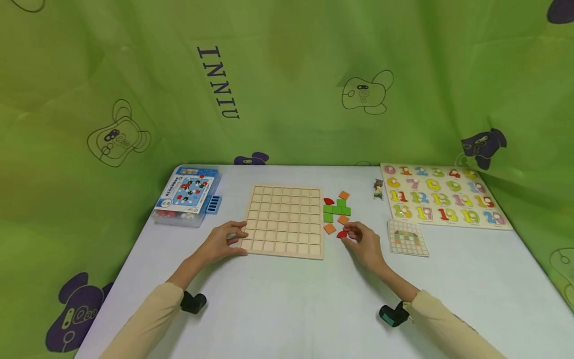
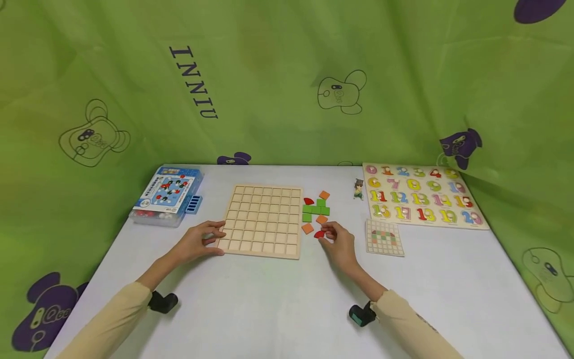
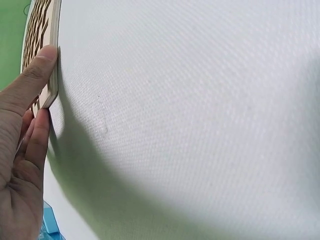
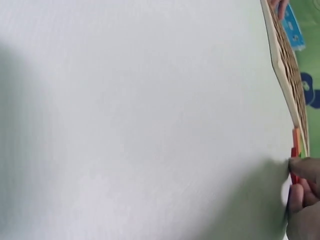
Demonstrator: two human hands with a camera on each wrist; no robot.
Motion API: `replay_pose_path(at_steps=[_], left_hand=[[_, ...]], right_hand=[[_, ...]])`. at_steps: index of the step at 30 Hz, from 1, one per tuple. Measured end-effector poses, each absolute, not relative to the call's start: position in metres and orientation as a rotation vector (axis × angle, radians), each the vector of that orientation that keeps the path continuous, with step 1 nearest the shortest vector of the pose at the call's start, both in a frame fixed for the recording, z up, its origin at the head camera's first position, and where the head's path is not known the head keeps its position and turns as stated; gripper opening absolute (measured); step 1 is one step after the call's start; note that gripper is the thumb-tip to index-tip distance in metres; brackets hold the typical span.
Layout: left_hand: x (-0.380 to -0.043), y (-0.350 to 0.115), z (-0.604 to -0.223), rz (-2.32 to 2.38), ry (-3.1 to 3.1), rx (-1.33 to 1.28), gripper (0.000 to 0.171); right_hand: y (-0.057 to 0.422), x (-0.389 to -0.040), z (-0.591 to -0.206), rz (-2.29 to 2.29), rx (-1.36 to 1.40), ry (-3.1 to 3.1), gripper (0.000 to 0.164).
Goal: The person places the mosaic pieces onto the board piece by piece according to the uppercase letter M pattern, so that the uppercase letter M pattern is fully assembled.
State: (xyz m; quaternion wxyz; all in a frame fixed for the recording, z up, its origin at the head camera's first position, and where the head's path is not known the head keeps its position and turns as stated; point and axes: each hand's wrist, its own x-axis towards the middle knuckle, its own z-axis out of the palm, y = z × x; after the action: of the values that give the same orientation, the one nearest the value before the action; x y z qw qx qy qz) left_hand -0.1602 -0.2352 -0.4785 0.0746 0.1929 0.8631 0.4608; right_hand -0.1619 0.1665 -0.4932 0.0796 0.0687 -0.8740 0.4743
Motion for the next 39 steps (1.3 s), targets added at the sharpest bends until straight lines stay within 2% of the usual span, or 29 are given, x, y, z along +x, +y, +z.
replay_pose_path(at_steps=[14, 22, 30, 39], left_hand=[[-0.155, -0.227, -0.463, 1.373, 2.615, 0.590, 0.038], [-0.162, -0.237, -0.472, 1.379, 2.611, 0.537, 0.037], [-0.162, -0.235, -0.472, 1.366, 2.605, 0.534, 0.040], [-0.160, -0.231, -0.472, 1.353, 2.593, 0.481, 0.041]], right_hand=[[0.179, -0.172, -0.490, 1.439, 0.391, -2.567, 0.027], [0.189, -0.188, -0.480, 1.593, 0.492, -2.615, 0.031], [0.188, -0.195, -0.484, 1.939, 0.409, -2.432, 0.034], [0.156, -0.200, -0.480, 2.133, 0.229, -2.314, 0.037]])
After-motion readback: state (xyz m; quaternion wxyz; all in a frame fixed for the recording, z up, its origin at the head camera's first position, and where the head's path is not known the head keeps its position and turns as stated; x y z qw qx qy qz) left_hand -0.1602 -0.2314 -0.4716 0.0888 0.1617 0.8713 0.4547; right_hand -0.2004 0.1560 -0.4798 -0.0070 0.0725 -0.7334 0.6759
